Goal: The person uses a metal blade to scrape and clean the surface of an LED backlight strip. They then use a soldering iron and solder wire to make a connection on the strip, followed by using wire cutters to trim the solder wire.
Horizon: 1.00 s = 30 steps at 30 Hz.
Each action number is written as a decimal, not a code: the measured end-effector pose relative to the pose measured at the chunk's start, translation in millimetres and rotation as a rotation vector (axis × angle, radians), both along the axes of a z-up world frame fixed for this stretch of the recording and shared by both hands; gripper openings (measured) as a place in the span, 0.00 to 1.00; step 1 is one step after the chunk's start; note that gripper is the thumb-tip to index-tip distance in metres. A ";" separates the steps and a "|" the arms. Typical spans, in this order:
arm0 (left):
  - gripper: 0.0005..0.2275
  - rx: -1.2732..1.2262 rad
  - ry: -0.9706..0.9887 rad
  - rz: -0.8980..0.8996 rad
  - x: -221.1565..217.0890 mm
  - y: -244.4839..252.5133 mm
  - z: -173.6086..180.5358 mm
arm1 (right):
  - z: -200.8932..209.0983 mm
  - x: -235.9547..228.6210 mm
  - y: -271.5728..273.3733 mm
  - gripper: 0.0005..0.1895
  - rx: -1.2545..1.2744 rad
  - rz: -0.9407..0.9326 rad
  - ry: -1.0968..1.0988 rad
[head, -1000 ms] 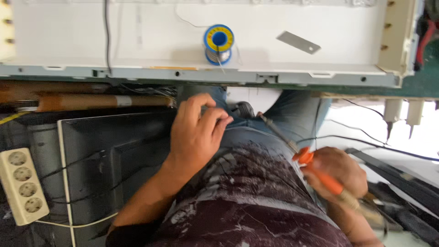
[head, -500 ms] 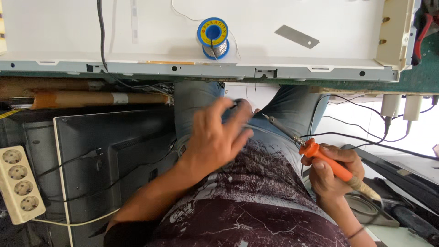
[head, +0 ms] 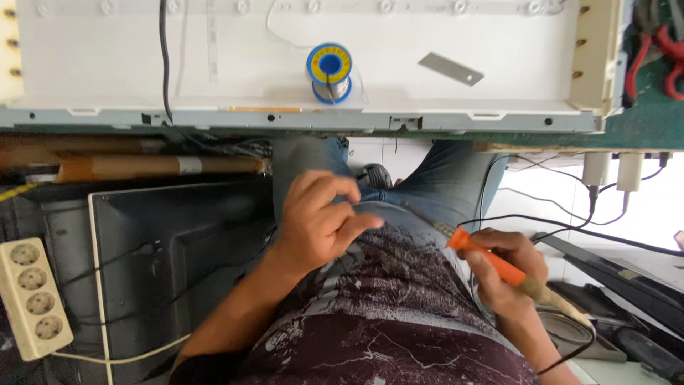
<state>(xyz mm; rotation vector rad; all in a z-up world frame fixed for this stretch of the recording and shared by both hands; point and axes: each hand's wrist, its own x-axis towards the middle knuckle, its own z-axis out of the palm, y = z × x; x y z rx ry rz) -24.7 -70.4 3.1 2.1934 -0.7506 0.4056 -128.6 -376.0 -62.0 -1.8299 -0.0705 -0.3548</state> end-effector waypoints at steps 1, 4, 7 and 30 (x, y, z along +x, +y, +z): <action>0.18 -0.070 0.017 -0.012 1.4 1.3 0.0 | 6.1 3.7 5.3 0.12 0.053 0.029 -0.008; 0.11 -0.140 -0.011 0.085 12.8 5.8 0.1 | 5.6 7.2 13.1 0.09 0.210 0.004 -0.159; 0.10 -0.149 0.003 0.192 35.0 17.8 20.9 | 25.0 32.3 28.0 0.12 0.316 -0.010 -0.343; 0.17 -0.574 0.624 -0.211 110.1 -13.9 70.0 | 97.0 175.4 74.2 0.26 0.151 0.102 -0.327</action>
